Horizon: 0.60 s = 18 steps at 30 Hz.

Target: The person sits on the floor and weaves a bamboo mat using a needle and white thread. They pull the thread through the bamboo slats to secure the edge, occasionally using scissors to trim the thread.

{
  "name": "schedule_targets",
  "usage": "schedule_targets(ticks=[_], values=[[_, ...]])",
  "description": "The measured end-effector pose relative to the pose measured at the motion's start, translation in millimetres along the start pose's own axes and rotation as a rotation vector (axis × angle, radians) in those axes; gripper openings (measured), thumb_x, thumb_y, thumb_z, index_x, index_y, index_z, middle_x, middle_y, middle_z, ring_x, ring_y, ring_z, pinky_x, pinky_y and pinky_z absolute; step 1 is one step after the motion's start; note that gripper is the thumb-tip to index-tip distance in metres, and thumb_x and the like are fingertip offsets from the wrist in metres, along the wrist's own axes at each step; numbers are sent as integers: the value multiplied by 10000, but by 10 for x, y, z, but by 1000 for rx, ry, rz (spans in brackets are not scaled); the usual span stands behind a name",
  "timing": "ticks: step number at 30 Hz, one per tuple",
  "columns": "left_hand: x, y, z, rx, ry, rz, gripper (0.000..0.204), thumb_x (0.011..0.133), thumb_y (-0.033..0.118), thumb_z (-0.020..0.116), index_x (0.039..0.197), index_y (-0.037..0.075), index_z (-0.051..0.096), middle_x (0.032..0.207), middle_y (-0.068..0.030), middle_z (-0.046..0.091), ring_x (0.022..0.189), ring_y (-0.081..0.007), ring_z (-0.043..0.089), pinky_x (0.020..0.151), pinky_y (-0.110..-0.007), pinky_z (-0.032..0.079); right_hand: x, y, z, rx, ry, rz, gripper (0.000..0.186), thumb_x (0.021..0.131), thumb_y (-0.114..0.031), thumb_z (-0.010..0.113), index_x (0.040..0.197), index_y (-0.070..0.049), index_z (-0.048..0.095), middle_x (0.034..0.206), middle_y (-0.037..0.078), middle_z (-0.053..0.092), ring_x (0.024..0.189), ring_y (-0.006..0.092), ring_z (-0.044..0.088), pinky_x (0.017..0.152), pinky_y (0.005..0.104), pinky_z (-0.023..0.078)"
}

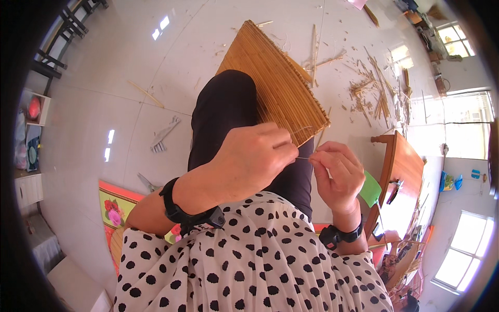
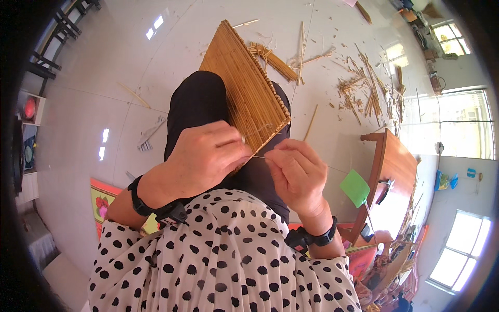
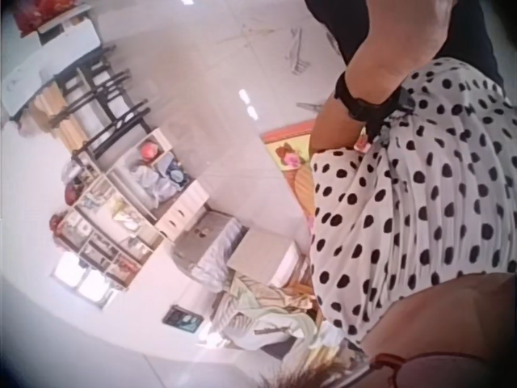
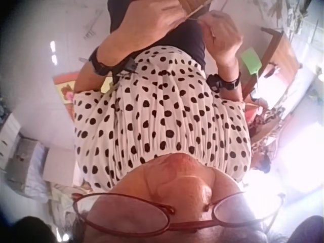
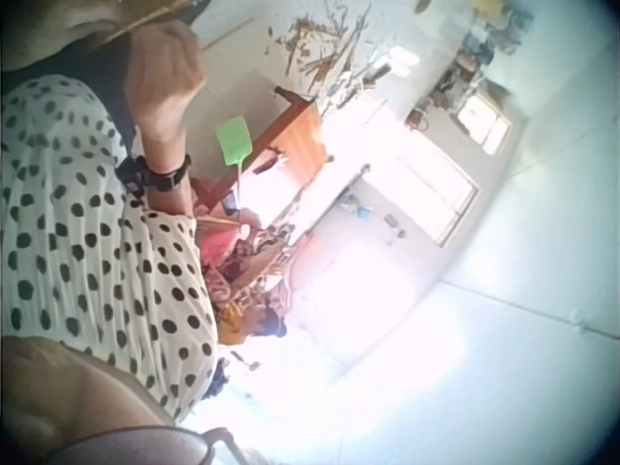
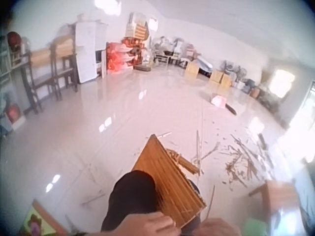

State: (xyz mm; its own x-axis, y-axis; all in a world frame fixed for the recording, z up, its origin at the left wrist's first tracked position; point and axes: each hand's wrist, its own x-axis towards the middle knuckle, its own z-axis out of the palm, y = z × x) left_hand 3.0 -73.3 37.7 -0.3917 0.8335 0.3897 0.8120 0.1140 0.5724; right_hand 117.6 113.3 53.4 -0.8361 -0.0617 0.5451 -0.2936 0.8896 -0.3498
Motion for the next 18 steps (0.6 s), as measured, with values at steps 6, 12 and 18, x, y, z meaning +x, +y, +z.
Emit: schedule_targets(ticks=[6, 12, 18], values=[[18, -216, -172, 86, 260, -6, 116, 738, -8, 709, 795, 30, 616, 1135, -97, 610, 1063, -300, 570, 821, -375, 490, -56, 79, 187, -5, 223, 534, 120, 847, -36, 727, 952, -4, 680, 808, 92, 703, 698, 188, 683, 636, 303, 549], [1, -288, -154, -106, 379, -106, 124, 810, 15, 704, 875, 69, 614, 855, -43, 650, 725, -249, 621, 640, -336, 481, 5, 166, 446, 35, 210, 582, 328, 860, -145, 758, 1106, 40, 643, 787, 103, 697, 645, 154, 675, 606, 288, 546], [46, -317, -44, -275, 343, -153, 80, 883, 35, 678, 893, 67, 606, 678, -62, 623, 545, -223, 607, 500, -297, 454, 18, 208, 508, -44, 236, 540, 286, 894, -152, 731, 1068, 59, 650, 711, 103, 669, 610, 162, 678, 594, 281, 530]])
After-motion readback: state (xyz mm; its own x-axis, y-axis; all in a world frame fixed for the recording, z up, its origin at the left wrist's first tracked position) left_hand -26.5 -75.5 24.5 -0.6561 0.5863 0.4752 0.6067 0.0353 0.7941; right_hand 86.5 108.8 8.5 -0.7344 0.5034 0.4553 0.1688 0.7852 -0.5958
